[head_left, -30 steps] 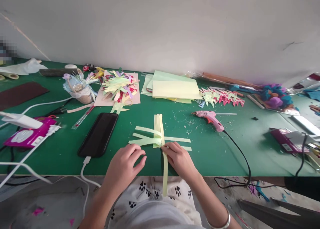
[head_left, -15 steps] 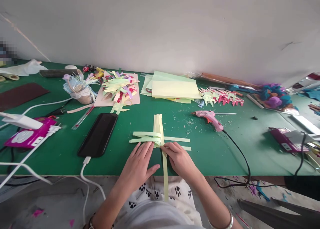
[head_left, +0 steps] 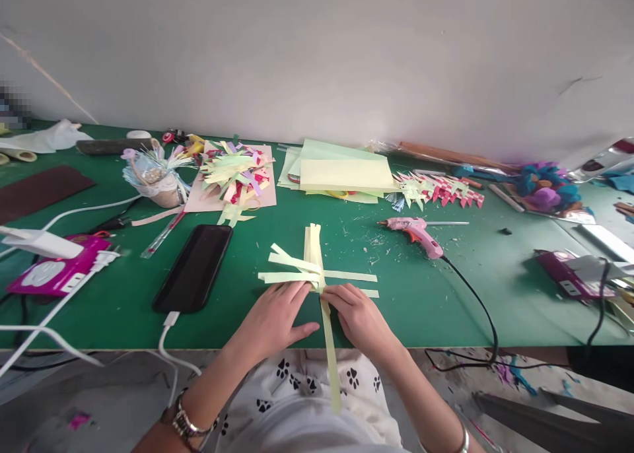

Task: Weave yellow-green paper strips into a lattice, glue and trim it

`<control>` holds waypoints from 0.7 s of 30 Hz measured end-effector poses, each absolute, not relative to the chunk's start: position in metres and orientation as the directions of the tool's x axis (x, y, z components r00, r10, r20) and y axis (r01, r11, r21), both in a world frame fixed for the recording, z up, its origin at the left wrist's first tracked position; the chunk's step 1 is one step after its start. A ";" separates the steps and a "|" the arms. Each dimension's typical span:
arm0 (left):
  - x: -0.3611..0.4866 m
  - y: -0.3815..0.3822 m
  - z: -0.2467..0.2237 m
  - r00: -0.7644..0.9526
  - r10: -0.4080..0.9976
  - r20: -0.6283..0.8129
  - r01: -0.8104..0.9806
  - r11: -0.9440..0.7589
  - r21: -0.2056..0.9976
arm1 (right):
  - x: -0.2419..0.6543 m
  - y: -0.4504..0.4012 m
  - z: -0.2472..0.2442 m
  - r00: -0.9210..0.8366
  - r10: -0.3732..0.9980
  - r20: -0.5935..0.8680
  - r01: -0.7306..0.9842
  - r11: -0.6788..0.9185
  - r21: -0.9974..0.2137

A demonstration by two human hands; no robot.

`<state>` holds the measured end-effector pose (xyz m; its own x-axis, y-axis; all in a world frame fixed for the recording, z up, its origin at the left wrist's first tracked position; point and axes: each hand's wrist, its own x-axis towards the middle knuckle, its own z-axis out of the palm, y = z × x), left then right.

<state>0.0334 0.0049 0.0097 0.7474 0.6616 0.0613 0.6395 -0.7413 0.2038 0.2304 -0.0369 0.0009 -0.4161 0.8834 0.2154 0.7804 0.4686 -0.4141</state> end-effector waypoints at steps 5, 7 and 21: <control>0.033 0.010 0.009 0.776 0.626 0.074 0.607 -0.774 0.180 | 0.230 -0.039 0.000 -0.420 0.878 0.230 0.774 0.479 -0.415; 0.033 0.009 0.008 0.779 0.623 0.073 0.606 -0.777 0.171 | 0.229 -0.040 -0.001 -0.411 0.881 0.234 0.782 0.473 -0.407; 0.032 0.012 0.008 0.828 0.560 0.023 0.556 -0.826 0.089 | 0.227 -0.053 -0.002 -0.383 0.887 0.256 0.862 0.443 -0.245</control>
<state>0.0324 0.0118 0.0077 0.8282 0.5599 0.0233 0.5561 -0.8263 0.0887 0.2267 -0.0534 -0.0021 -0.3830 0.8874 0.2564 0.8624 0.4430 -0.2449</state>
